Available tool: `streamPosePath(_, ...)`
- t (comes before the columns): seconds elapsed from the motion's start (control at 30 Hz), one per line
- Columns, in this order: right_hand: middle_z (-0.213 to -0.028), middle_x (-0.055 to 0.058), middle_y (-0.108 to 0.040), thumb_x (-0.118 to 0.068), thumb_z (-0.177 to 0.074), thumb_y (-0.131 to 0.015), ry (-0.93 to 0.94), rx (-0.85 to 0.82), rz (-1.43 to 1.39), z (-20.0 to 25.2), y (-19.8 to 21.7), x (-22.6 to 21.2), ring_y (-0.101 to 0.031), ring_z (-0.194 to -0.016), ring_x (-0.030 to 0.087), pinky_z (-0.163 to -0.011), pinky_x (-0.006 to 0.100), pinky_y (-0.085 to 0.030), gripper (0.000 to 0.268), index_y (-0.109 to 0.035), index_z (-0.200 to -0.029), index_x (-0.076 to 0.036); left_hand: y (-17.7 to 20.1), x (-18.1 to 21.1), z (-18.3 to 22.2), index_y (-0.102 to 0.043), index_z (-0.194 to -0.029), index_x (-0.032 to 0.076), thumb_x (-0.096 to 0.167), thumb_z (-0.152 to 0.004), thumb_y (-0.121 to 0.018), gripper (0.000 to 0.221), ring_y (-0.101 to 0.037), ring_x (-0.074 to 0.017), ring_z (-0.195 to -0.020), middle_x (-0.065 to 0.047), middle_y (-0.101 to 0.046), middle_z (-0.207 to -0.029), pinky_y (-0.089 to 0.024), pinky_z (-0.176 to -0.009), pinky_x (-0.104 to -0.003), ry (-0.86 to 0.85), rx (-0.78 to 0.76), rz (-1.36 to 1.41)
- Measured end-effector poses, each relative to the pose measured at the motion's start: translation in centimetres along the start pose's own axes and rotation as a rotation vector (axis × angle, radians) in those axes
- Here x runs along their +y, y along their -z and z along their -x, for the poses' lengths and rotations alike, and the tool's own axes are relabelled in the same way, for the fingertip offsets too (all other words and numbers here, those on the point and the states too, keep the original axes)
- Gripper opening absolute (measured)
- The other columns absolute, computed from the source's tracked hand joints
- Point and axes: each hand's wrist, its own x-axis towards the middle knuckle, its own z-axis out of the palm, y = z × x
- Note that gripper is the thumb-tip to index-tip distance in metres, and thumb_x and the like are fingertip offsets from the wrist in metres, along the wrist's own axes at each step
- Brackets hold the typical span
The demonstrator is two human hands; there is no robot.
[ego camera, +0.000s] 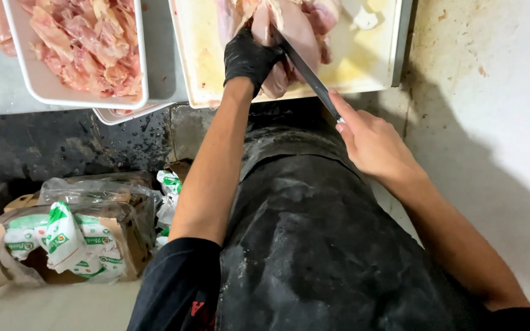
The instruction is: Unwrapping a whole chicken and butchering it into pieces using a knife on a cutting board in a food preparation area.
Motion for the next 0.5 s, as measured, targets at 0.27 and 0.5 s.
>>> streamPosePath(0.27, -0.072, 0.017, -0.053, -0.014, -0.110, -0.045, -0.044, -0.083, 0.114, -1.9, -1.5, -1.4, -0.051, -0.052, 0.041, -0.053, 0.053, -0.043, 0.065, -0.021, -0.171, -0.021, 0.2, -1.5, 0.3, -0.071, -0.126, 0.028, 0.054, -0.063, -0.076, 0.068, -0.079, -0.0270, -0.104, -0.001, -0.084, -0.111, -0.059, -0.082, -0.040, -0.120, 0.030, 0.078)
streamPosePath(0.5, -0.101, 0.019, -0.065, -0.020, -0.106, -0.033, -0.313, -0.329, 0.016, -1.0, -1.2, -2.1, -0.064, -0.088, 0.048, -0.080, 0.052, -0.046, 0.076, -0.004, -0.173, -0.040, 0.9, -1.1, 0.7, -0.072, -0.130, 0.023, 0.028, -0.059, -0.079, 0.071, -0.078, -0.0194, -0.100, -0.001, -0.084, -0.111, -0.063, -0.077, -0.042, -0.102, 0.022, 0.291)
